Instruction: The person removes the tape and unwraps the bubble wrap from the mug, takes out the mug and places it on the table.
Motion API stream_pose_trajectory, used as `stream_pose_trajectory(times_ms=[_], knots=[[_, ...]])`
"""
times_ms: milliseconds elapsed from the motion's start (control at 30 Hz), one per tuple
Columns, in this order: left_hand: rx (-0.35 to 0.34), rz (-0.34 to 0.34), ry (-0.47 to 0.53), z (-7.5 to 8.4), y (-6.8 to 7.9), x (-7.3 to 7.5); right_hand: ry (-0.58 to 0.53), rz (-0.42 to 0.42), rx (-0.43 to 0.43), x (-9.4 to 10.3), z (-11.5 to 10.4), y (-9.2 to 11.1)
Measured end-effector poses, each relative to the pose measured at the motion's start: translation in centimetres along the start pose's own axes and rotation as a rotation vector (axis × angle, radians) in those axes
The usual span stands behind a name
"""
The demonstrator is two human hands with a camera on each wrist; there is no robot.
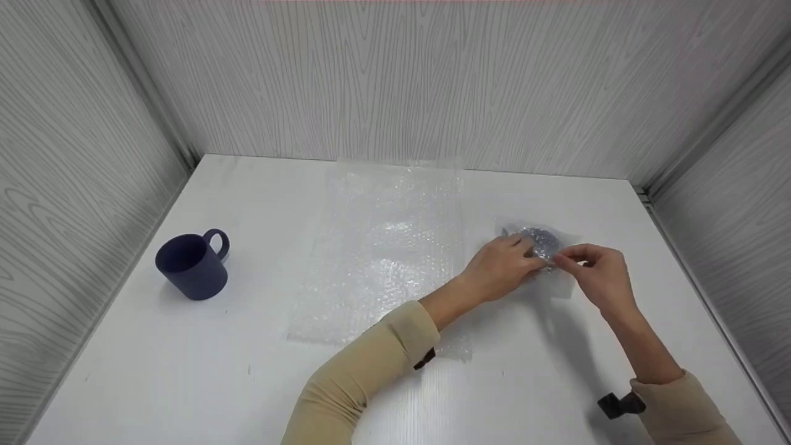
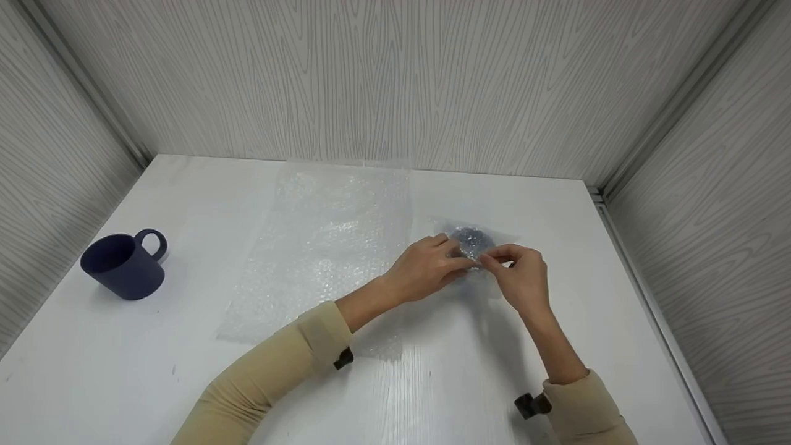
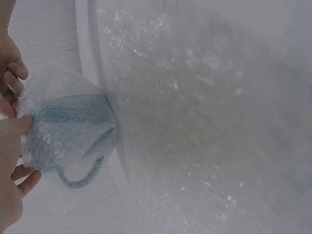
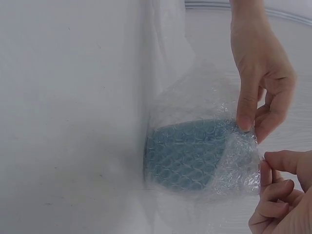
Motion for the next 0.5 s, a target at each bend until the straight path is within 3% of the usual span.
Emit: stream_pose_trajectory(times_ms=[500], knots=[[0.001,0.003,0.001,0.0,-0.1,0.2,-0.048,-0.074,-0.105,-0.4,1.3,-0.1]])
Point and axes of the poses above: each hand's wrist, its own y-axis away from the middle knuckle, its own x-axis out of the back of the hand, z = x × y, the point moved 10 cm from there along -y, towards the middle knuckle, and after that the axes turned 12 degrees about z, right-handed, at the moved point
